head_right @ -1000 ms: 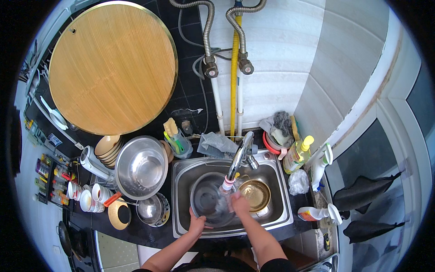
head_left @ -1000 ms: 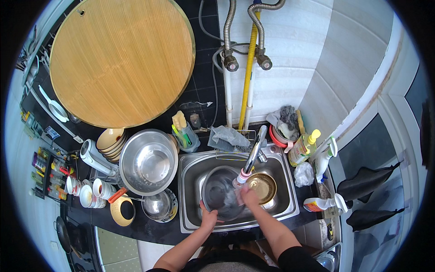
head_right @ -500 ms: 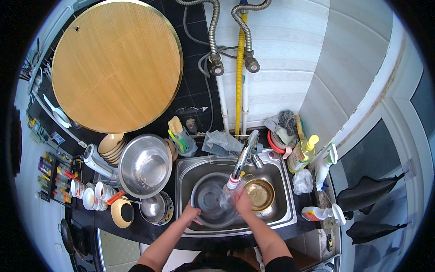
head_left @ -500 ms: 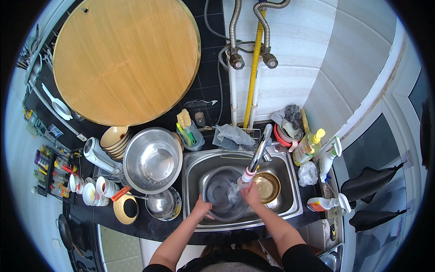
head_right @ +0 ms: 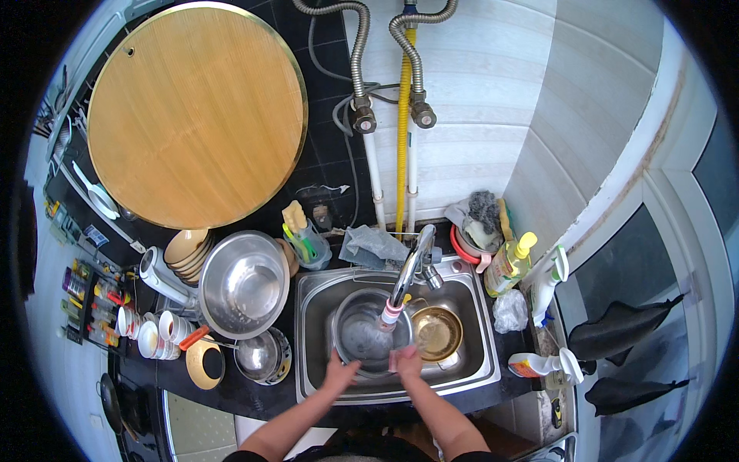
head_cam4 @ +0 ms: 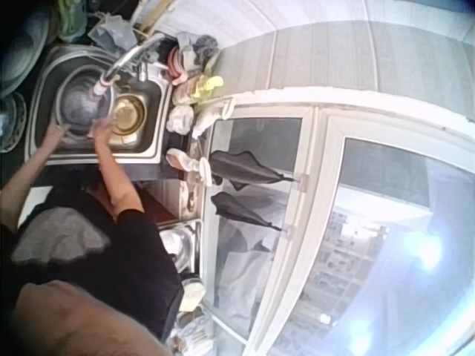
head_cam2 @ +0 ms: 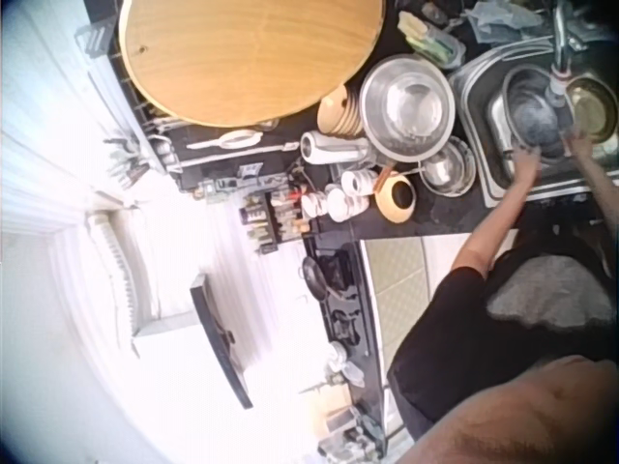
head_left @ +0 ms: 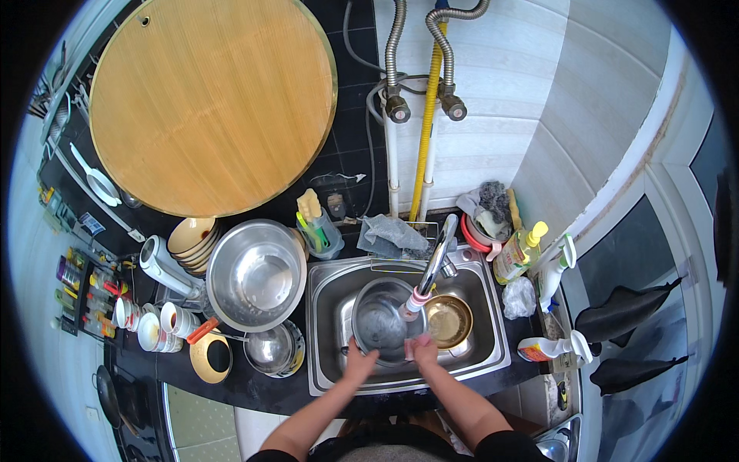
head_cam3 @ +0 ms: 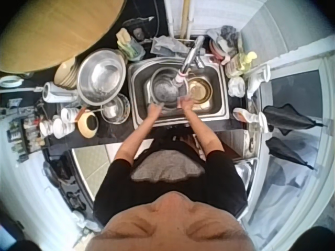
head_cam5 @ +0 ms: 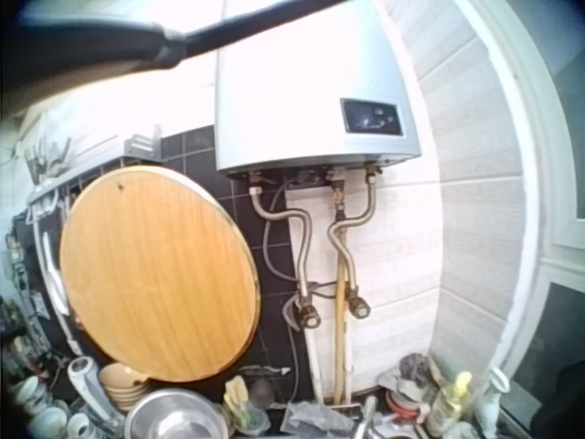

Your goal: The person washes a metal bowl, a white plate, a small metal bowl, and a bundle of chopsticks in a kitchen sink. They use a pink sponge to scrub the items and rinse them under running water from the faucet.

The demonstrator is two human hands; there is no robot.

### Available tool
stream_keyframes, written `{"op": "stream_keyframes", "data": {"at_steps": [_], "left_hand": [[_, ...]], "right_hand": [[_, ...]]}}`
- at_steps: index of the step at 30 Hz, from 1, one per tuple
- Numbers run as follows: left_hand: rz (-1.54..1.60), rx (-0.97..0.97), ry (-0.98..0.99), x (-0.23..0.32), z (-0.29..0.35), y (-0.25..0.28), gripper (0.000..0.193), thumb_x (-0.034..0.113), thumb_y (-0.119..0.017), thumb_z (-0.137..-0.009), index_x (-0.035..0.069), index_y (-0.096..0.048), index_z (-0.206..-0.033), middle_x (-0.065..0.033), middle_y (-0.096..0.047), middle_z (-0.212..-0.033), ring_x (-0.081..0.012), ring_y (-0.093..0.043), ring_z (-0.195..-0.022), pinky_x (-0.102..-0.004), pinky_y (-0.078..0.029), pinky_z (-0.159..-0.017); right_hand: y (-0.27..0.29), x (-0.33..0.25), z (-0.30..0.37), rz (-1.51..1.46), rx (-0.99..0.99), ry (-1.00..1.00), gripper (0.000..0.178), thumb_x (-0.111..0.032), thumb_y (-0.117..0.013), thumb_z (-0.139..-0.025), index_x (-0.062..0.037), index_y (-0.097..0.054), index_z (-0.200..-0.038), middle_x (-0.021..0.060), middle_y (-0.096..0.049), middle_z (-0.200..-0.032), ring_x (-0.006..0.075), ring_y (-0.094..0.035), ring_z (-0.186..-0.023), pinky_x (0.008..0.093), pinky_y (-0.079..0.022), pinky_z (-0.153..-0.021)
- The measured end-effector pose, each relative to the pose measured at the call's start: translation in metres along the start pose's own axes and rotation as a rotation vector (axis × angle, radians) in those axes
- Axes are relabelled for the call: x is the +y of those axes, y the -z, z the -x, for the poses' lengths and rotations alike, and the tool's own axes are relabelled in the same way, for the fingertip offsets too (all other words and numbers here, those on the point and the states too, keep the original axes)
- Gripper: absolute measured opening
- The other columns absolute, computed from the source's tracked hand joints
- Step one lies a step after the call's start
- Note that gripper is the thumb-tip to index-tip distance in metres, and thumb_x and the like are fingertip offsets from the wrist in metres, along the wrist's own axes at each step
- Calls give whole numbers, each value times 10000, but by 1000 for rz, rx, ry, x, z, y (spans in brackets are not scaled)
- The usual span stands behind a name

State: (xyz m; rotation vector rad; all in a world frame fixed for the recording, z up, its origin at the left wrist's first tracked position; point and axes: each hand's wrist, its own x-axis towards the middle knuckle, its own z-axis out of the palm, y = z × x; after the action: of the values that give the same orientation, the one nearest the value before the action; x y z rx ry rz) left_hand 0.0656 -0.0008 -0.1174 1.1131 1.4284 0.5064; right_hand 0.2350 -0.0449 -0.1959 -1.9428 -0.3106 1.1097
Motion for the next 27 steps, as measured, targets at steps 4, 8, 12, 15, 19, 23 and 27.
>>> {"op": "stream_keyframes", "data": {"at_steps": [4,8,12,15,19,23,27], "left_hand": [[436,188,155,-14,11,-44,821,-29,-494,-713,117,11,-1344,-218,-325,-1245,-382,-548,-878,-428,-559,-512],[382,109,242,11,3,-17,742,-89,-428,-687,155,-101,-1307,-211,-332,-1218,-450,-519,-893,-504,-553,-522],[360,-196,486,6,-9,7,573,-81,-437,-664,45,-251,-1191,-218,-401,-1106,-462,-534,-834,-506,-557,-545],[266,-380,576,6,-4,8,319,-37,-468,-658,-114,-424,-964,-222,-512,-888,-431,-573,-706,-510,-555,-575],[270,-514,516,31,10,-8,291,-31,-488,-648,-153,-437,-907,-210,-530,-824,-384,-592,-689,-508,-546,-559],[297,-409,526,22,-3,-7,218,-31,-497,-646,-140,-490,-835,-208,-542,-786,-382,-591,-679,-483,-554,-564],[234,-375,506,33,4,-5,264,-38,-480,-658,-140,-423,-894,-220,-522,-823,-394,-593,-705,-494,-554,-562]], "right_hand": [[-32,4,29,-211,-86,-355,282,-156,-598,-789,-22,-496,-1016,105,-576,-900,212,-598,-787,350,-513,-526],[-19,5,12,75,9,23,367,-189,-620,-765,-7,-464,-1043,168,-574,-926,296,-598,-806,424,-491,-630],[26,-48,-7,505,148,421,324,-204,-599,-762,2,-468,-975,204,-564,-930,397,-558,-802,449,-435,-713],[30,-90,-12,668,263,1027,235,-142,-552,-780,-42,-478,-979,174,-572,-925,382,-551,-817,461,-423,-673],[3,-127,27,-129,-408,416,390,-47,-530,-734,-72,-446,-1114,165,-517,-1099,332,-504,-1010,443,-408,-794],[-11,-101,46,903,-304,1469,552,-92,-507,-753,-58,-345,-1280,151,-361,-1306,291,-282,-1253,395,-278,-1000],[-1,-113,32,1180,-388,948,503,-125,-425,-820,-45,-315,-1305,155,-257,-1373,313,-226,-1280,397,-207,-1036]]}}
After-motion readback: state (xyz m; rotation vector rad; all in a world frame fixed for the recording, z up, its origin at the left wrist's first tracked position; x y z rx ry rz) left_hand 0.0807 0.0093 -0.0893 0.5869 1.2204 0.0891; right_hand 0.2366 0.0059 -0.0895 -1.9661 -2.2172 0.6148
